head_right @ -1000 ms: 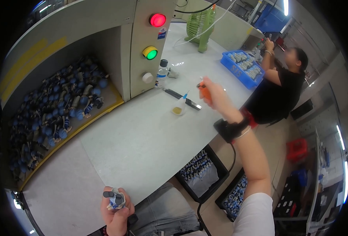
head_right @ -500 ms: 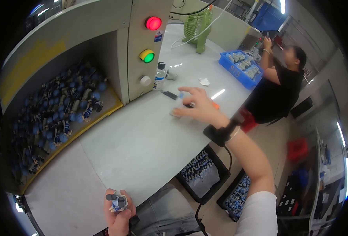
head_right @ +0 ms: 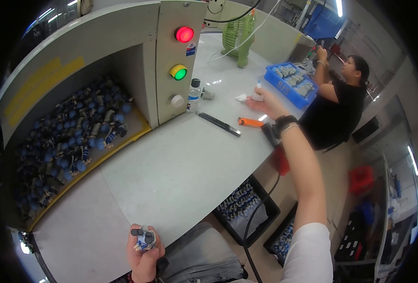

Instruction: Assembling and gluing components of small plastic figurines at a manufacturing workstation.

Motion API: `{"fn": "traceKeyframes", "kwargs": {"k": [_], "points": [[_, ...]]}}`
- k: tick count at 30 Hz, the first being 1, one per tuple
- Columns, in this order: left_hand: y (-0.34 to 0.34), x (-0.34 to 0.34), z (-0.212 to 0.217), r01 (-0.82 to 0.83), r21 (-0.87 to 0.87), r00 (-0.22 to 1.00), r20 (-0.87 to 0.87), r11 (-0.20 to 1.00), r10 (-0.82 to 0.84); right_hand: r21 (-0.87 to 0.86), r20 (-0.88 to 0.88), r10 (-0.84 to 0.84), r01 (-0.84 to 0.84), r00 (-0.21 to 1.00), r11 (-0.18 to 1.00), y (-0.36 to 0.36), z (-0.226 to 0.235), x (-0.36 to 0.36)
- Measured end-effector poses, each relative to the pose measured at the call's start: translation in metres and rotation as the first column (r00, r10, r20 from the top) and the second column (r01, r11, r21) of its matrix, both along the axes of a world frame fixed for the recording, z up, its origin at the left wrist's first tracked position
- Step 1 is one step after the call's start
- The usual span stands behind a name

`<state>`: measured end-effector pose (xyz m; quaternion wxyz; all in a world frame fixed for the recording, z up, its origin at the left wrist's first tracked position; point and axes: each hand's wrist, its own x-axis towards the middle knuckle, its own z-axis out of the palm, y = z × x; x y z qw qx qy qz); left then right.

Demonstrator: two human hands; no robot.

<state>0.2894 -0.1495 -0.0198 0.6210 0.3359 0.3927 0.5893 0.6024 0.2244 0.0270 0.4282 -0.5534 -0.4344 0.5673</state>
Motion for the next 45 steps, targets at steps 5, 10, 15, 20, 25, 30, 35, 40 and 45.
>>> {"fn": "traceKeyframes", "kwargs": {"k": [5,10,15,20,25,30,35,40,45], "points": [[-0.006,-0.003,-0.001,-0.012,-0.011,1.000,-0.010,1.000,0.012,0.075,-0.095,0.275,-0.268,0.957,0.960,-0.055,0.026,-0.059],[-0.002,-0.004,-0.007,0.005,0.132,1.000,-0.014,0.991,-0.003,-0.049,0.335,0.618,-0.642,0.711,0.765,-0.127,0.019,-0.109],[-0.003,-0.003,-0.007,-0.007,0.146,0.998,0.069,0.989,-0.004,0.162,0.379,0.479,-0.566,0.792,0.808,-0.148,0.017,-0.106],[-0.005,-0.006,-0.005,0.027,0.112,0.994,0.101,0.993,-0.039,0.345,0.325,0.323,-0.429,0.889,0.835,-0.159,0.015,-0.100],[-0.005,-0.005,-0.006,0.026,0.114,0.993,0.111,0.993,-0.039,0.482,0.496,0.126,-0.393,0.859,0.784,-0.155,0.009,-0.100],[-0.005,-0.005,-0.006,0.014,0.105,0.990,0.141,0.994,-0.028,0.491,0.576,0.106,-0.447,0.811,0.748,-0.156,0.010,-0.104],[-0.006,-0.006,-0.007,-0.030,0.091,0.963,0.268,0.995,0.005,0.472,0.623,0.098,-0.472,0.776,0.744,-0.159,0.008,-0.105],[-0.008,-0.007,-0.009,-0.189,0.061,0.911,0.384,0.980,0.152,0.561,0.277,0.058,-0.210,0.959,0.801,-0.185,0.007,-0.103],[-0.002,-0.002,-0.001,-0.236,0.025,0.922,0.321,0.971,0.215,0.604,-0.376,0.257,0.025,0.890,0.797,-0.251,-0.017,-0.126]]}}
